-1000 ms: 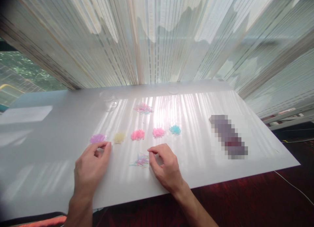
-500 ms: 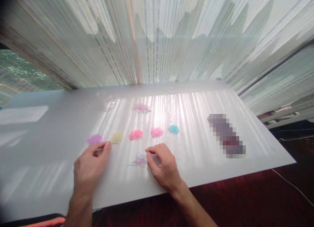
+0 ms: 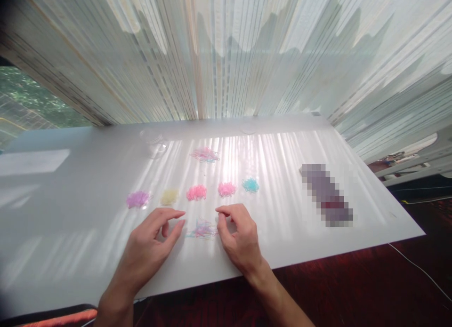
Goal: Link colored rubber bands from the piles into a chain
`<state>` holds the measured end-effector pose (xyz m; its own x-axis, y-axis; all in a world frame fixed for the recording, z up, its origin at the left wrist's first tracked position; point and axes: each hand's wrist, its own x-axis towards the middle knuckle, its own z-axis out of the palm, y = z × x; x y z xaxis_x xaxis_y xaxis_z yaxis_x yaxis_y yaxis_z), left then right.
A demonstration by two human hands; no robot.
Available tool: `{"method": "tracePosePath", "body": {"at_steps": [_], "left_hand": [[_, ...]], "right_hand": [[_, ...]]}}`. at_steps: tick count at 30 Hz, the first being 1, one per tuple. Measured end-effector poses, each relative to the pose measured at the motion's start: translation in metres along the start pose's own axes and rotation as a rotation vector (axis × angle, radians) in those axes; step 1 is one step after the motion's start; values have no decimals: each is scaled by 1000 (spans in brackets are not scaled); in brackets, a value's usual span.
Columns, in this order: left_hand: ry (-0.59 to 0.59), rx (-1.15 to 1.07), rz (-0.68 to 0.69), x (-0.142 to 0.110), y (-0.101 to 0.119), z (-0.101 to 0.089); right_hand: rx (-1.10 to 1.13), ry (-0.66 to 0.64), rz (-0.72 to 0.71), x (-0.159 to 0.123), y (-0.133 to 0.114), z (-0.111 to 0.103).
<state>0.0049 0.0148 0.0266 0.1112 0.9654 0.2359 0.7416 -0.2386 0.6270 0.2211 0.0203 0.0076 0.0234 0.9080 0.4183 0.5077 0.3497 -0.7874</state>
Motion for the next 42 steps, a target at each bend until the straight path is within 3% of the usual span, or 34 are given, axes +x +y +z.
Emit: {"method": "tracePosePath", "body": {"at_steps": [3,11,18,36,42], "left_hand": [[-126,13,66,0,7,8],[-95,109,120,6,6,20],[-97,138,161,4,5,24],[-118,91,13,4,10,26],[-168,138,41,6,11,26]], "right_hand": [[-37,-11,-20,-1,2,2],[-173,-167,-146,-4,5,8],[-230,-168,-183,-4,7,12],[-144,-195,-120,-2,3,8],[-159,-197,-124,-2,3,9]]}}
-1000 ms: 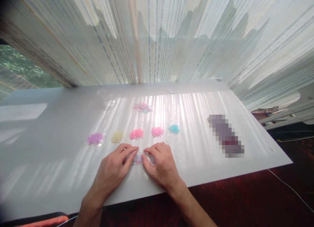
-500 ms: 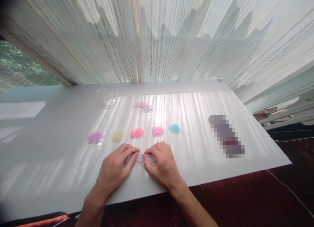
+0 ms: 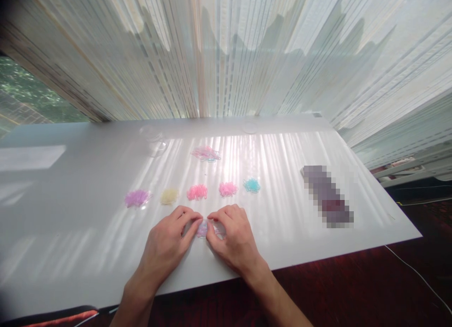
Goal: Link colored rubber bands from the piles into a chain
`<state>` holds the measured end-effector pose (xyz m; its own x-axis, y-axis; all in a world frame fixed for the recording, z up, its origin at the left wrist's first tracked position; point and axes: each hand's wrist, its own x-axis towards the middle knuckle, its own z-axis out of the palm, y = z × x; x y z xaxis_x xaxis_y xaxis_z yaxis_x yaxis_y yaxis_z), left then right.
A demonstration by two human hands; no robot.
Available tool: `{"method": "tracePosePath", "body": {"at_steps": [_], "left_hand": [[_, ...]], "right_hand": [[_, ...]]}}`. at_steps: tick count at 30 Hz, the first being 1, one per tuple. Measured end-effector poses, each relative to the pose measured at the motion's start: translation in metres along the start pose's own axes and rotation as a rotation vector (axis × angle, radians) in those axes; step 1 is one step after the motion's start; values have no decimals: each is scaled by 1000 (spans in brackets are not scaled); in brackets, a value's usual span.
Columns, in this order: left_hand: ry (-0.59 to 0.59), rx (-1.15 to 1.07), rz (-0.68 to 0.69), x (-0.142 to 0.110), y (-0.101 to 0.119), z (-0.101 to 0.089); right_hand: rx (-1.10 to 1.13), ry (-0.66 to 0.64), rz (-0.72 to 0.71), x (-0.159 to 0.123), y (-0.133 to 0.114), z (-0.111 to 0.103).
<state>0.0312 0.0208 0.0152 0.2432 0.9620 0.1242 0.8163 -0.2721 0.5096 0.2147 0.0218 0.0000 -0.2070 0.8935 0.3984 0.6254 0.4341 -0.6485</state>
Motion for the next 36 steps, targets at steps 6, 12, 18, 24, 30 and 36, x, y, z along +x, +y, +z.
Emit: {"method": "tracePosePath", "body": {"at_steps": [6,12,18,24,30,36], "left_hand": [[28,-59,40,-1,-3,0],[87,-181,46,-3,-4,1],[105,-282,143,-6,-2,3],[153,-324,175,-7,-1,4],[204,-352,214,-7,-2,5],[189,-363,208,-8,-3,5]], "right_hand": [[-2,1,-17,0,0,-1],[43,15,-6,2,-1,-4],[133,47,27,1,-3,-9],[192,49,9,1,-3,-11],[216,53,-61,0,-2,-9],[223,60,-78,1,-1,-9]]}}
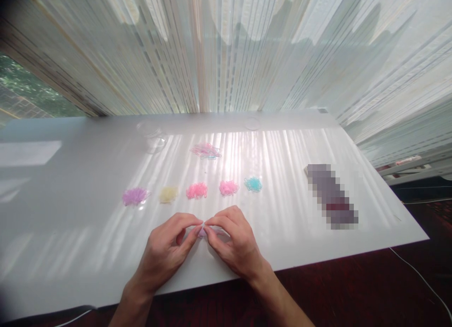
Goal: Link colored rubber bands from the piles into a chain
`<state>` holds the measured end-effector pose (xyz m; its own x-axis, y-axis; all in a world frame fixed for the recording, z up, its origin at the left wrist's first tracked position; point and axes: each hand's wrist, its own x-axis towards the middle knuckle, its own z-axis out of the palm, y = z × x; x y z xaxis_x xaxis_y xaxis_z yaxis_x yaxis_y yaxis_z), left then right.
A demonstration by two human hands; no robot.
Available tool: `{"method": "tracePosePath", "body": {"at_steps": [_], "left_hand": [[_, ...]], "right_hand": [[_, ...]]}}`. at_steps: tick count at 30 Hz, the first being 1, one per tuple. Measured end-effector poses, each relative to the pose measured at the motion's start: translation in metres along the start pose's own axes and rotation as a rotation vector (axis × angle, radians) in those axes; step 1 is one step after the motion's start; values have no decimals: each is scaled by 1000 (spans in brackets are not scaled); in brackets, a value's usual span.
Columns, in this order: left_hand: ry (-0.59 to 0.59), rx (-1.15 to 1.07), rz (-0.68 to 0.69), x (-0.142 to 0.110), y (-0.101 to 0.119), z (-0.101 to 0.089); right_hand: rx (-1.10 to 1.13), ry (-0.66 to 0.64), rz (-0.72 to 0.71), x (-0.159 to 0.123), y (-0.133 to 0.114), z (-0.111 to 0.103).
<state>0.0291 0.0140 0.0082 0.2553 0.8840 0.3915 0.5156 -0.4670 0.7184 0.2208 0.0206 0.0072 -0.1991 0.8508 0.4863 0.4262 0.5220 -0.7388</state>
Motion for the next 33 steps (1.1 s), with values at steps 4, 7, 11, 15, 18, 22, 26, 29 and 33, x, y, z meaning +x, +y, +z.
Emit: {"method": "tracePosePath", "body": {"at_steps": [4,7,11,15,18,22,26,29,33], "left_hand": [[3,1,2,1,1,0],[11,1,4,1,0,1],[16,1,5,0,0,0],[16,2,-7,-2,0,-2],[20,11,-9,-1,-1,-2],[43,44,1,-1,-1,-1],[42,56,33,-1,-1,-1],[41,55,46,-1,-1,-2],[22,51,58,0,1,-2]], "right_hand": [[1,12,14,0,0,-1],[3,18,23,0,0,-1],[4,12,22,0,-1,-1],[1,-3,25,0,-1,-1],[4,-11,33,1,-1,-2],[7,-18,35,2,-2,-2],[9,-38,49,1,-2,-2],[8,-43,53,1,-2,-2],[7,-51,66,0,-2,-2]]}}
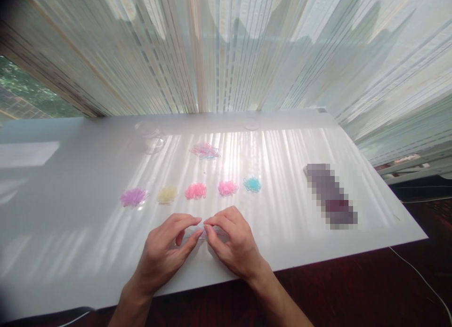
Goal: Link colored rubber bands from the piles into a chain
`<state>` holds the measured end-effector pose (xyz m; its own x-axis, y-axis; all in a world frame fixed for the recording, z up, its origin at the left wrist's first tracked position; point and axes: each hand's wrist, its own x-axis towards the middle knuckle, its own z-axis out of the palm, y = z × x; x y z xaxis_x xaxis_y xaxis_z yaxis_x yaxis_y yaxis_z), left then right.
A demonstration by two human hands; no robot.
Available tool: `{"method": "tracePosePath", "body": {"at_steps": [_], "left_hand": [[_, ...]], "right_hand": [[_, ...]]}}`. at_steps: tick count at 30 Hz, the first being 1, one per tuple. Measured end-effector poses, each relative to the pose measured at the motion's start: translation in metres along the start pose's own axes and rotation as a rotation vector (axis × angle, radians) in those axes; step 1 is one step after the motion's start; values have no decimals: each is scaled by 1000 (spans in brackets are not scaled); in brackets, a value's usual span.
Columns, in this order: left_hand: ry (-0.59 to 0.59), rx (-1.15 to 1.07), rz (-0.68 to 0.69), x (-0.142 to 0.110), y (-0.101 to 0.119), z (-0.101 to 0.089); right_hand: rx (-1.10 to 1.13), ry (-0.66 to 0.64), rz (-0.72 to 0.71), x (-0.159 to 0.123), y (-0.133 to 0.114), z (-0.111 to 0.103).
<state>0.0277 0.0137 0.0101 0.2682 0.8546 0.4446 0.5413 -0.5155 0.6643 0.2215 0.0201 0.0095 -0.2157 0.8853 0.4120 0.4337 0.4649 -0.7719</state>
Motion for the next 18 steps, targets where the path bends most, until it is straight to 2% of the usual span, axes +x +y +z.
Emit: {"method": "tracePosePath", "body": {"at_steps": [18], "left_hand": [[-2,18,-4,0,0,1]], "right_hand": [[0,-29,3,-1,0,-1]]}}
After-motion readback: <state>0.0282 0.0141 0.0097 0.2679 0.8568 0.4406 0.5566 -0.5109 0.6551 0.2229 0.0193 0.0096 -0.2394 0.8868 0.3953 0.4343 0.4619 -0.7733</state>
